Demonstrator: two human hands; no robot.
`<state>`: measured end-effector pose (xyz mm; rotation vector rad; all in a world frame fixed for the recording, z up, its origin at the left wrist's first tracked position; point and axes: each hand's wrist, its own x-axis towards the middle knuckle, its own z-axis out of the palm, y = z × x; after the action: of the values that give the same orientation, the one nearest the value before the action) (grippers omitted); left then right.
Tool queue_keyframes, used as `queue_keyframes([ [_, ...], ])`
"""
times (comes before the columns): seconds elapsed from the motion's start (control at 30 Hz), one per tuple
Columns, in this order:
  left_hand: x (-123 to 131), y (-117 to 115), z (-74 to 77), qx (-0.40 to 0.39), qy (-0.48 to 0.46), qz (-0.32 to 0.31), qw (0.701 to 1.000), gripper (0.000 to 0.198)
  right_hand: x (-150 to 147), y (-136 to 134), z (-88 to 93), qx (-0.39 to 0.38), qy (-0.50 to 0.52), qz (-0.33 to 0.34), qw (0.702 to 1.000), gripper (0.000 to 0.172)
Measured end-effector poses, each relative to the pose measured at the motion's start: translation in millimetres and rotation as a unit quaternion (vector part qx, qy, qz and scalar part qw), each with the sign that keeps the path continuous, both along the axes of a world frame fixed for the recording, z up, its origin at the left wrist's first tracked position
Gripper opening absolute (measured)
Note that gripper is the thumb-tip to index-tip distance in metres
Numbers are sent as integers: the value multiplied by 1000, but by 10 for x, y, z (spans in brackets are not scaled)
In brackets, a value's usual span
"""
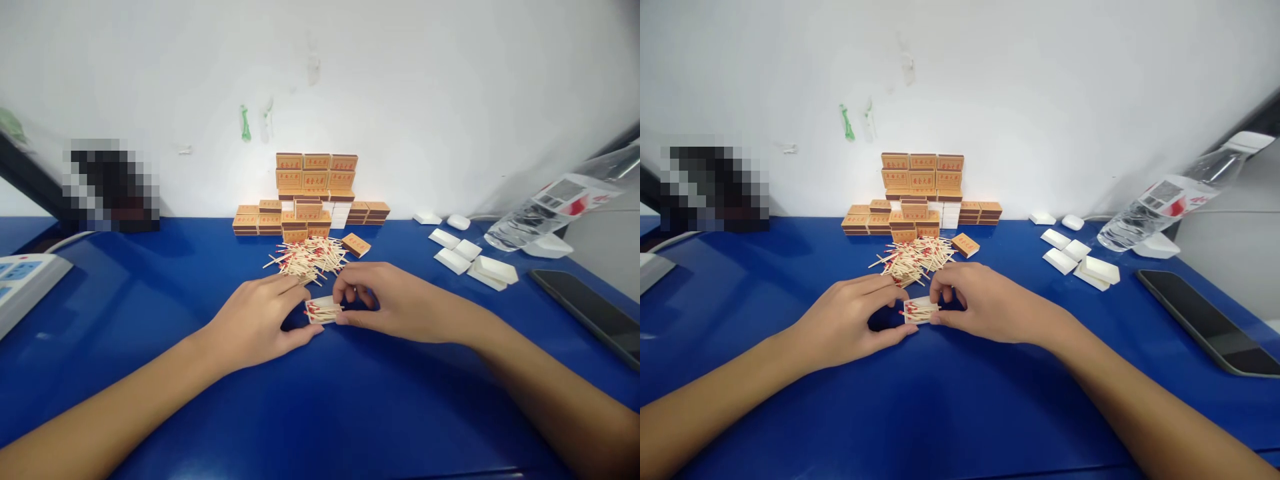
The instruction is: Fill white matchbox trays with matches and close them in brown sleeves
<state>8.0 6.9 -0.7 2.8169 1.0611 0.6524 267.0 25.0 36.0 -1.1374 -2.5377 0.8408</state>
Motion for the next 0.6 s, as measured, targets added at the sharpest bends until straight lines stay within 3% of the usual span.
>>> queue_keyframes([
  [0.2, -7, 1, 16, 2, 1, -6, 1000, 28, -3, 4, 8, -80, 21, -3, 997, 2],
  [0.6, -2, 13, 21, -17, -4, -19, 1000, 25, -144, -71, -121, 22, 99, -19, 995, 6],
])
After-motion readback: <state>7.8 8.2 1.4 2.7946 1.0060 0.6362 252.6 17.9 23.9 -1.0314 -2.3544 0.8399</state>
